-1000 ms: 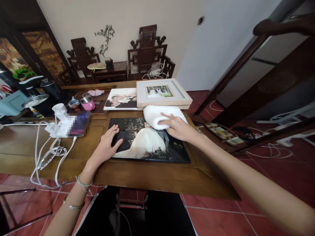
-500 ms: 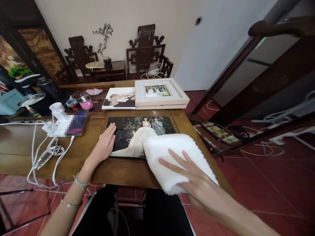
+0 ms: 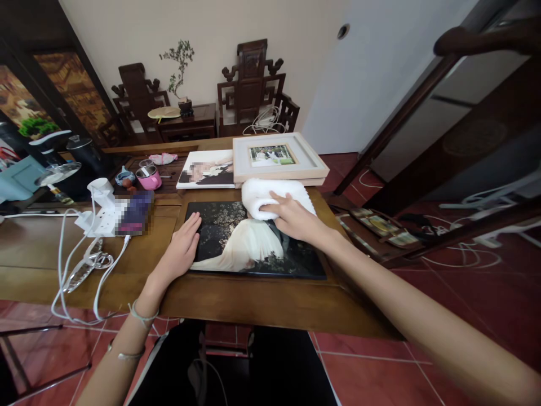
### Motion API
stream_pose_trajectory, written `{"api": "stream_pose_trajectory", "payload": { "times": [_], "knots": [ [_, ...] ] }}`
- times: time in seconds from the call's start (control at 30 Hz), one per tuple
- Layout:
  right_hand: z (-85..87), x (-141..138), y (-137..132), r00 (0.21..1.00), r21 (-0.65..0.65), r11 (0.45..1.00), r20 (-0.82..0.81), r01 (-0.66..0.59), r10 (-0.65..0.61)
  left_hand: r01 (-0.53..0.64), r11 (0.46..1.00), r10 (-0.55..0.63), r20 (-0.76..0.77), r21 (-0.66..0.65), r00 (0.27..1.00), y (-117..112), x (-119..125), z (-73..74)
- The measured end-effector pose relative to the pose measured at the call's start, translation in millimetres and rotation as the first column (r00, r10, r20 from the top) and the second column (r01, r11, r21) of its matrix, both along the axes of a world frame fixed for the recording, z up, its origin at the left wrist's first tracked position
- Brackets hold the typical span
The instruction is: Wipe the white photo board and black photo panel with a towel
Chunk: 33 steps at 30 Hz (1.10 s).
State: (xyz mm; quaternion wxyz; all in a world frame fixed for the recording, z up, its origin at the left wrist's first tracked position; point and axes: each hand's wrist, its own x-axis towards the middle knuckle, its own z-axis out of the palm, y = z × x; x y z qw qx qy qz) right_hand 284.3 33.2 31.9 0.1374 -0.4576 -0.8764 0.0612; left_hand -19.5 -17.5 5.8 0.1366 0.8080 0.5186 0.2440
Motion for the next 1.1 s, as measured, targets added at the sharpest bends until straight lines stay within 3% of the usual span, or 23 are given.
{"api": "stream_pose_trajectory", "payload": {
  "times": [0.1, 0.3, 0.4, 0.5, 0.73, 0.83, 0.93, 1.1],
  "knots": [
    [-3.2, -5.3, -27.2, 1.0, 0.023, 1.0, 0.013, -0.004, 0.003, -0.004, 1.0, 0.003, 0.008, 0.014, 1.0, 0.6, 0.2, -2.1],
    [-11.4, -12.3, -140.0, 0.987, 0.059, 0.986, -0.018, -0.156, 0.157, -0.009, 1.0, 0.009, -0.009, 0.012, 1.0, -0.6, 2.1, -0.9],
    [-10.4, -16.9, -165.9, 0.978, 0.047, 0.978, -0.034, -0.202, 0.204, -0.007, 1.0, 0.007, -0.015, 0.004, 1.0, -1.2, 2.3, -0.1],
    [-4.2, -23.5, -147.4, 0.983, 0.001, 0.984, -0.038, -0.179, 0.179, -0.005, 1.0, 0.005, -0.02, 0.001, 1.0, -1.6, 1.9, 0.4],
    [11.6, -39.9, -21.3, 0.993, -0.027, 0.993, 0.03, -0.111, 0.112, -0.005, 1.0, 0.005, -0.023, -0.02, 1.0, -2.3, 2.1, 2.5],
    [13.7, -43.8, 3.1, 0.997, -0.02, 0.998, 0.033, -0.067, 0.068, 0.0, 1.0, 0.0, -0.006, -0.013, 1.0, -2.1, 2.1, 2.6],
    [11.7, -43.7, -12.6, 0.998, -0.01, 0.998, 0.035, -0.06, 0.06, 0.008, 1.0, -0.008, 0.011, 0.0, 1.0, -1.7, 1.7, 1.7],
    [3.5, -37.5, -102.0, 0.982, -0.01, 0.982, -0.003, -0.187, 0.187, 0.001, 1.0, -0.001, 0.004, 0.003, 1.0, -1.2, 1.8, 0.6]
  ]
}}
